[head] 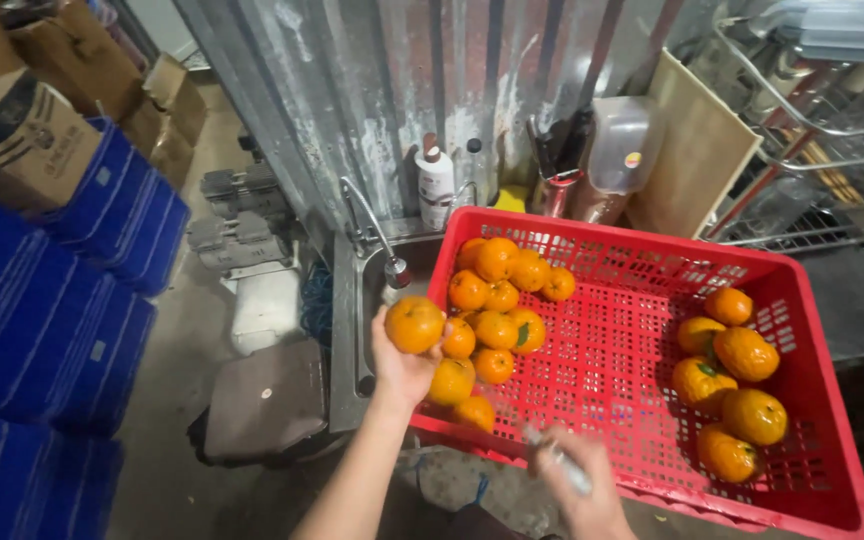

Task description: Removing stems and leaves from oranges using a small handheld tool while sorting them in a crate.

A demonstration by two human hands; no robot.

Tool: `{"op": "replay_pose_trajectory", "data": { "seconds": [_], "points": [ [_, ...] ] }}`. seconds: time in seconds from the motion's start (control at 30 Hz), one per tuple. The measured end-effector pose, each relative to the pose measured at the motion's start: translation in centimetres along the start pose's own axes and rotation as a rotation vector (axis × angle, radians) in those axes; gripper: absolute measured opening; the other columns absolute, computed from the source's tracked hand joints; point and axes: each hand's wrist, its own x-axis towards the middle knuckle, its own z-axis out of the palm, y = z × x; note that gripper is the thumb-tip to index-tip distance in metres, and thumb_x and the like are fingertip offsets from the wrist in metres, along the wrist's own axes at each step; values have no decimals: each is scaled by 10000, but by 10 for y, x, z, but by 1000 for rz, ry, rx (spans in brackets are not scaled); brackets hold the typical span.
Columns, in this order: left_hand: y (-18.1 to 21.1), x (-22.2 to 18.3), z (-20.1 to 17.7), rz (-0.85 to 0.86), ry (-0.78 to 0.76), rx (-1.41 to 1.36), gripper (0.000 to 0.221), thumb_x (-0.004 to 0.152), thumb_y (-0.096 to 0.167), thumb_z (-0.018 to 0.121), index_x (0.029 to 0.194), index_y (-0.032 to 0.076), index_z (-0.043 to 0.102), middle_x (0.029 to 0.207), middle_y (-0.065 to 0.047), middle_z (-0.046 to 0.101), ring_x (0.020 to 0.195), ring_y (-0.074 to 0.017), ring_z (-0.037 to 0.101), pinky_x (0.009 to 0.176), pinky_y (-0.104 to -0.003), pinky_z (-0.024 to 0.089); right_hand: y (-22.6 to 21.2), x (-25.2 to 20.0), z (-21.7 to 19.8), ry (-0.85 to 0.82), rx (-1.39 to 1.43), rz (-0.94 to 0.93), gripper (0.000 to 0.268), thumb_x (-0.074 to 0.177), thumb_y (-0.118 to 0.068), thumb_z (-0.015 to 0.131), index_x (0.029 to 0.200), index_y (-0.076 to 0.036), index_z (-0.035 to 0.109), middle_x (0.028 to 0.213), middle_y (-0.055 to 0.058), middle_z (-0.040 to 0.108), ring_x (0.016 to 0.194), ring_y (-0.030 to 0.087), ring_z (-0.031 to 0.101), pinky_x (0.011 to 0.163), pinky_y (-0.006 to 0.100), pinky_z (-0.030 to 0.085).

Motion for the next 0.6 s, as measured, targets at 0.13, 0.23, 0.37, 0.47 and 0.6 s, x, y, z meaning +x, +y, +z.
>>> {"op": "replay_pose_trajectory", "data": {
  "seconds": [0.13,0.23,0.37,0.47,0.6],
  "points": [
    [0,-11,6,-109,-46,30,679,922,651,468,1188,39,590,1007,-160,650,769,-273,667,356,-172,307,-9,8,-18,45,-10,-149,362,967,-333,590,700,-100,665,625,-19,652,574,100,574,574,269,442],
    [-9,-3,4,-126,-47,124,765,855,702,528,1235,47,632,1064,-122,701,814,-261,705,345,-170,346,-18,3,-25,-153,-214,-147,341,905,-401,637,675,-152,671,608,-41,639,568,98,593,570,283,448],
    [-20,15,-2,-23,-179,70,517,860,359,637,1306,109,563,1332,-211,605,1175,-367,608,836,-451,525,-14,5,-31,-14,24,-161,382,967,-363,582,697,-101,647,647,-3,647,574,115,556,572,281,435],
    [-27,32,-19,28,-248,71,414,770,134,635,1171,216,566,1378,-157,541,1249,-389,521,930,-565,501,-22,0,-30,-25,-53,-123,380,944,-393,598,692,-127,696,626,-27,674,563,105,579,577,279,436],
    [-32,29,-20,36,-376,26,428,703,47,580,1105,193,594,1334,-183,512,1242,-414,502,971,-577,491,-17,2,-30,39,-5,-180,375,966,-342,575,696,-97,660,643,-3,681,591,119,605,607,284,473]
  ]
}}
